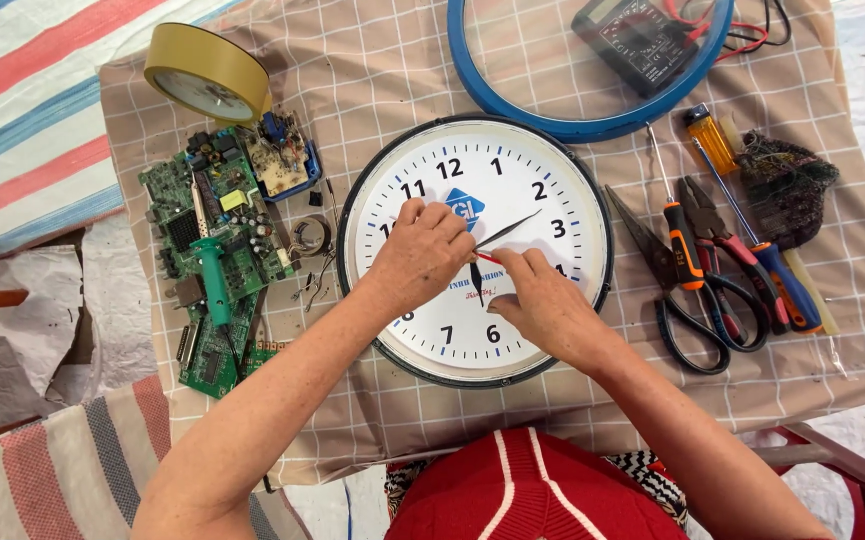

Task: Reassembling a clock by carefully placing and aligning the hour, minute, and second hands onto the clock face spindle.

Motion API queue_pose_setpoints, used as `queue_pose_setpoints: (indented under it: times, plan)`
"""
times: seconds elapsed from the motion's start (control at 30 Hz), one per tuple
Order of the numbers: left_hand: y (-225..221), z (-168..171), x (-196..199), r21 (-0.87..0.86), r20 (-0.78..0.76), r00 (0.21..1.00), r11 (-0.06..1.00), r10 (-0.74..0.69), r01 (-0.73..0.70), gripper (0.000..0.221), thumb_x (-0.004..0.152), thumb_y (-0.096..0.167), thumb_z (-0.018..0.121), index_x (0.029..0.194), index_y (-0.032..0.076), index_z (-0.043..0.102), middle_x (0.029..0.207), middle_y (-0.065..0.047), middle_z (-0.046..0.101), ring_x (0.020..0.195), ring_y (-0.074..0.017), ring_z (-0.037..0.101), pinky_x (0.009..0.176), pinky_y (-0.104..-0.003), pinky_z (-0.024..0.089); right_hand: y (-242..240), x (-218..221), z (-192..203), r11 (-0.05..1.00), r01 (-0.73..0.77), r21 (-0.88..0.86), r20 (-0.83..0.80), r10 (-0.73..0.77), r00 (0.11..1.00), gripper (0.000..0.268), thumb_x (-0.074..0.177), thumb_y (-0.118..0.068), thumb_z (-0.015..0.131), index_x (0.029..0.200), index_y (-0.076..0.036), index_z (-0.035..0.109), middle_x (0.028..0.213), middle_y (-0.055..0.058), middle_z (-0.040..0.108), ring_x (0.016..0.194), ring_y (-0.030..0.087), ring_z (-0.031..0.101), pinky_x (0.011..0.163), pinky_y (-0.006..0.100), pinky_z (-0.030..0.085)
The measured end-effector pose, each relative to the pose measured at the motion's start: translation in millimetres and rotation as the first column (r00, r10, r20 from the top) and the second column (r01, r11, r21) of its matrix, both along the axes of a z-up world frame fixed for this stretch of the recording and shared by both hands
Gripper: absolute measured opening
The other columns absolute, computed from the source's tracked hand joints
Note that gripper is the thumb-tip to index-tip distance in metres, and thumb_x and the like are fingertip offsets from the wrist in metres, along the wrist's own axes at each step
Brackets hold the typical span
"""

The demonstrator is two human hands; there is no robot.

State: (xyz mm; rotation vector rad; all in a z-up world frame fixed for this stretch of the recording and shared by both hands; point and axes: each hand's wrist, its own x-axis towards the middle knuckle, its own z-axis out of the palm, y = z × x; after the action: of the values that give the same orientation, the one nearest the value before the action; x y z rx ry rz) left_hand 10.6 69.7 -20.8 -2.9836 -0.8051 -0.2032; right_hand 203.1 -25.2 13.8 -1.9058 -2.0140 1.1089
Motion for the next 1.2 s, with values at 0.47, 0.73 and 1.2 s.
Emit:
queue_pose_setpoints:
  times: [0.47, 0.73, 1.2]
  plan:
    - [-21, -40, 8, 0.030, 0.230, 0.958, 0.983, 0.172, -0.183, 0.021, 0.093, 0.026, 0.064, 0.082, 0.009, 0.059, 0.082, -0.011, 0.061, 0.092, -0.0281, 0.064, 0.088, -0.043, 0.043, 9, -10, 38, 0.990, 0.096, -0.100, -0.077, -0.104, 0.992, 0.091, 0.085, -0.007, 0.079, 0.158, 0.003, 0.025, 0.117, 0.034, 0.061, 0.103, 0.049, 0.071, 0.082, 0.062, 0.059]
    - [-19, 15, 8, -0.137, 0.095, 0.987, 0.984, 0.130, -0.116, 0.018, 0.094, 0.022, 0.068, 0.109, 0.012, 0.064, 0.089, -0.009, 0.067, 0.094, -0.0278, 0.070, 0.086, -0.041, 0.048, 8, -8, 23, 0.991, 0.098, -0.088, -0.077, -0.105, 0.991, 0.093, 0.084, -0.010, 0.082, 0.158, 0.001, 0.026, 0.116, 0.032, 0.061, 0.105, 0.049, 0.070, 0.083, 0.060, 0.060]
    - [-21, -14, 17, -0.082, 0.112, 0.951, 0.957, 0.287, -0.279, 0.015, 0.093, 0.020, 0.063, 0.082, 0.009, 0.063, 0.067, -0.009, 0.058, 0.072, -0.0260, 0.065, 0.080, -0.041, 0.045, 3, -7, 20, 0.995, 0.087, -0.059, -0.093, -0.092, 0.991, 0.091, 0.084, -0.012, 0.081, 0.158, -0.005, 0.028, 0.111, 0.028, 0.062, 0.099, 0.046, 0.072, 0.081, 0.060, 0.061]
